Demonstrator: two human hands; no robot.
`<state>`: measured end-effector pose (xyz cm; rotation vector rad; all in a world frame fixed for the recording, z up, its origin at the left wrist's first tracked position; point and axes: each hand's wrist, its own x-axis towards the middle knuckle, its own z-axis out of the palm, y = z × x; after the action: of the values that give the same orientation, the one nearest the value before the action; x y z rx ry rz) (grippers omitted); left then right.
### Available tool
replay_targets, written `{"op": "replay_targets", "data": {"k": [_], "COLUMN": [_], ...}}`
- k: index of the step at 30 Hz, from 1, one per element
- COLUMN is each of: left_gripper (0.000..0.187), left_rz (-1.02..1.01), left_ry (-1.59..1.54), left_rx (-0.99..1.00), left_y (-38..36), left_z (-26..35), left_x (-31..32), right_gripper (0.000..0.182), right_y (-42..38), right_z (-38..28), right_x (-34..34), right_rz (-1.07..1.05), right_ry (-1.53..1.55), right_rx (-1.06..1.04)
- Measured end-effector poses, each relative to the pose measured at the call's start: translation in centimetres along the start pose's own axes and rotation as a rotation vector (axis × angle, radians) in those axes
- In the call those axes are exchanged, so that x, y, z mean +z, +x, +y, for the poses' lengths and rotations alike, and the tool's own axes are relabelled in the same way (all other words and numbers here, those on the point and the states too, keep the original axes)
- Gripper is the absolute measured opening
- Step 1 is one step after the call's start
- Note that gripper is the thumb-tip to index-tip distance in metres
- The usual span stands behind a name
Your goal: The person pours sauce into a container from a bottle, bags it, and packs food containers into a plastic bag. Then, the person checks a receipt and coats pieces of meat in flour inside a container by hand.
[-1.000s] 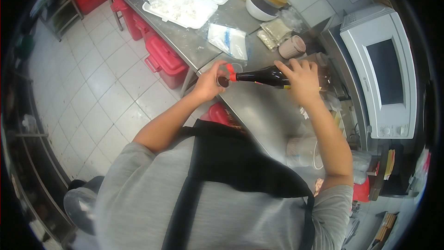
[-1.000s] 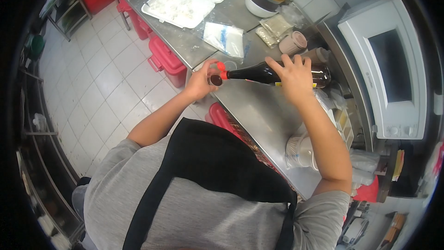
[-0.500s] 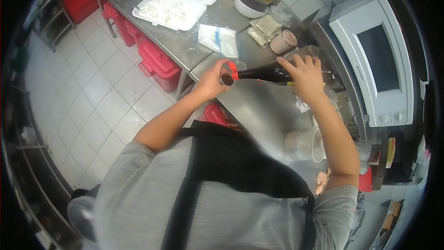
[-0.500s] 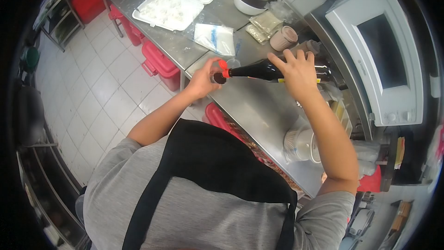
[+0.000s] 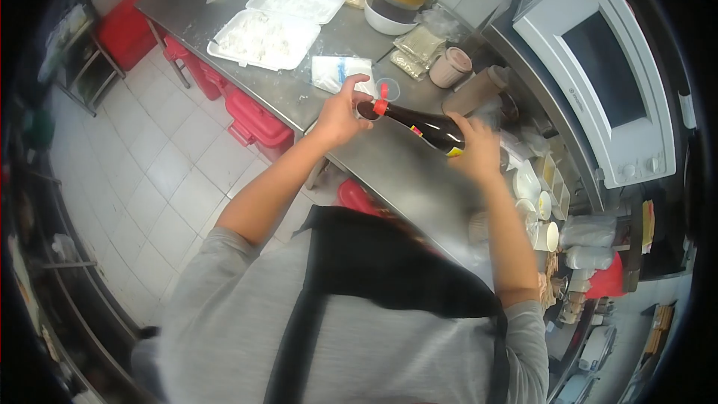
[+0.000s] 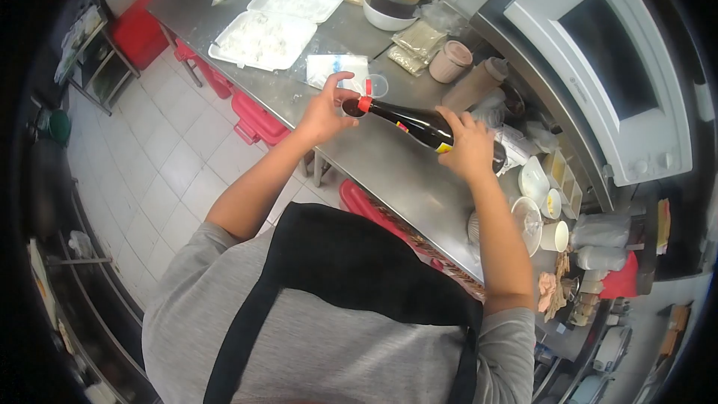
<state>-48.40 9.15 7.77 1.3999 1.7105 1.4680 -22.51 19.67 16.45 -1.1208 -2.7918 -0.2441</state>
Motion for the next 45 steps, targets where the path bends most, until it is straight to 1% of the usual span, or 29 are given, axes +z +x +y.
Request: {"op": "replay_targets", "data": {"k": [3, 6, 7, 10, 11, 14, 15, 17, 18, 19, 21, 23, 26, 27, 30, 31, 34, 35, 38, 40, 42, 43, 44, 45], "left_gripper": [0.083, 0.083, 0.083, 0.083, 0.083, 0.083, 0.083, 0.084, 0.084, 0.084, 0.085, 0.083, 0.082, 0.081, 0.08, 0.08, 0.079, 0.079, 0.078, 0.077, 0.078, 0.077, 0.077, 0.076], "left_rz": [-0.031, -0.063, -0.073, -0.08, -0.091, -0.136, -0.147, -0.168, -0.159, -0.151, -0.16, -0.168, -0.172, -0.171, -0.139, -0.14, -0.138, -0.137, -0.117, -0.108, -0.097, -0.085, -0.124, -0.092], "left_ry": [0.004, -0.021, -0.034, -0.056, -0.07, -0.078, -0.055, -0.037, -0.054, -0.072, -0.052, -0.096, -0.14, -0.152, -0.028, -0.035, -0.036, -0.022, 0.017, 0.035, 0.084, 0.114, 0.088, 0.106], "left_rx": [-0.006, 0.029, 0.047, 0.093, 0.1, 0.104, 0.099, 0.098, 0.119, 0.14, 0.108, 0.07, 0.004, -0.019, 0.029, 0.032, 0.042, 0.046, 0.082, 0.13, 0.111, 0.143, 0.052, 0.097], "left_y": [1.2, 2.6, 3.2, 4.9, 5.2, 5.2, 5.1, 4.6, 4.2, 3.8, 2.4, 1.3, 0.0, -0.2, -0.4, -0.5, -0.4, -0.5, -0.7, -0.4, -0.6, -0.5, -0.6, -0.6], "left_z": [1.9, 4.2, 4.8, 6.1, 6.5, 7.3, 6.5, 4.6, 2.7, 0.7, -1.7, -3.8, -6.2, -6.7, -7.3, -7.4, -7.3, -7.2, -7.3, -9.7, -9.0, -9.4, -7.4, -8.6], "left_x": [-0.1, 0.1, 0.3, 1.5, 1.8, 3.2, 3.7, 4.8, 5.5, 6.3, 7.0, 7.6, 8.2, 8.3, 8.5, 8.6, 8.7, 8.6, 8.5, 9.2, 9.1, 9.2, 8.6, 8.9], "right_gripper": [0.088, 0.09, 0.091, 0.09, 0.089, 0.089, 0.094, 0.098, 0.099, 0.1, 0.099, 0.097, 0.093, 0.081, 0.062, 0.052, 0.049, 0.043, 0.036, 0.034, 0.036, 0.042, 0.049, 0.059], "right_y": [-1.0, -1.9, -1.9, -2.1, -2.2, -2.3, -2.4, -2.7, -2.8, -2.9, -3.2, -3.4, -2.4, -1.4, 0.1, 0.6, 0.9, 1.0, 0.8, 1.1, 1.7, 1.7, 1.6, 1.3], "right_z": [0.7, 1.0, 1.2, 0.7, 1.0, 1.5, 2.0, 2.3, 2.4, 2.2, 3.4, 4.1, 4.2, 3.7, 3.8, 3.9, 4.2, 3.9, 4.8, 5.5, 5.9, 5.9, 5.8, 5.3], "right_x": [1.9, 4.3, 5.2, 7.8, 8.0, 8.9, 9.8, 10.4, 10.3, 9.7, 10.9, 11.0, 8.6, 6.6, 1.7, 1.2, 1.1, 1.1, 3.1, 3.7, 4.7, 4.5, 4.4, 4.9], "right_rz": [0.019, 0.125, 0.149, 0.3, 0.315, 0.414, 0.387, 0.494, 0.548, 0.543, 0.551, 0.536, 0.723, 0.845, 0.901, 0.957, 0.993, 1.042, 1.022, 1.08, 1.113, 1.112, 1.108, 1.058], "right_ry": [0.237, 0.574, 0.644, 0.853, 0.812, 1.052, 1.185, 1.149, 1.127, 1.192, 1.215, 1.276, 1.22, 1.356, 1.351, 1.379, 1.306, 1.22, 1.092, 0.779, 0.791, 0.692, 0.593, 0.919], "right_rx": [0.055, 0.067, 0.077, 0.161, 0.179, 0.277, 0.35, 0.374, 0.386, 0.382, 0.386, 0.398, 0.327, 0.227, 0.19, 0.235, 0.163, 0.174, 0.232, 0.227, 0.221, 0.206, 0.192, 0.196]}}
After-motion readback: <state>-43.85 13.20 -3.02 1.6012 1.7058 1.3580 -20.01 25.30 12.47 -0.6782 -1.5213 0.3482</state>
